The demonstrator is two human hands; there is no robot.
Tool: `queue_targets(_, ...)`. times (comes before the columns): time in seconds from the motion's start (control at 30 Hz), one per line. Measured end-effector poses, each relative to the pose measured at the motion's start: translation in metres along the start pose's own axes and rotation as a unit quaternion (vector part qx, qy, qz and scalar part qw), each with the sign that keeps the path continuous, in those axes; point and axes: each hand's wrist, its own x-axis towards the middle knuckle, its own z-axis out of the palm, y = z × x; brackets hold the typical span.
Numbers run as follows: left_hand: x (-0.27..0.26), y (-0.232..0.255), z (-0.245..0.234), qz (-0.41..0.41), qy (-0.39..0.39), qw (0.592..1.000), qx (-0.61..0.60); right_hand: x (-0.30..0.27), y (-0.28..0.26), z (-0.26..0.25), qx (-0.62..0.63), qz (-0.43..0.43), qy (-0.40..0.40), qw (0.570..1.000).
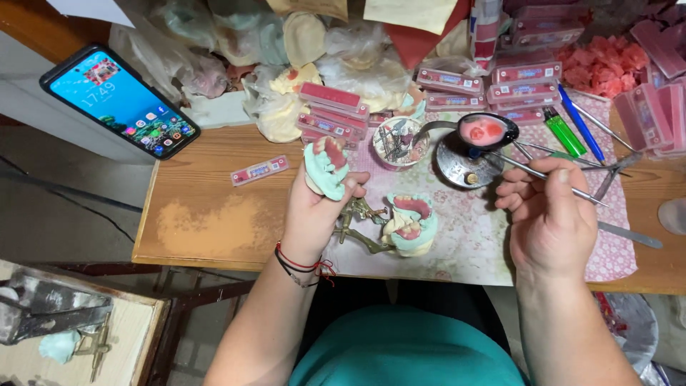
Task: Applying and shaping pink wax on a dental model using a metal spatula
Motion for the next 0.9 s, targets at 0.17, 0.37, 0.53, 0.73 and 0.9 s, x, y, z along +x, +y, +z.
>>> queue_targets(0.17,0.001,-0.006,-0.002,0.0,-0.003,1.0,-0.003,-0.001,-0.001,-0.001,-0.009,-0.003,-0.004,1.0)
queue_targets(0.37,-0.001,0.007,0.002,-0.024,0.0,0.999,0.038,-0.002,-0.002,0.0,-0.009,-0.012,0.016,1.0)
queue_targets(0.53,0.0,0.007,0.002,-0.024,0.0,0.999,0.034,0.004,-0.01,0.0,0.013,-0.067,0.03,0.997)
queue_targets(0.73,0.001,0.003,0.001,-0.028,0.002,0.999,0.018,0.007,-0.012,0.006,-0.048,-0.08,0.002,0.996)
queue_targets(0.9,0.001,0.0,-0.001,0.003,0.012,1.0,0.011,0.003,-0.009,0.01,-0.085,-0.088,-0.006,0.993)
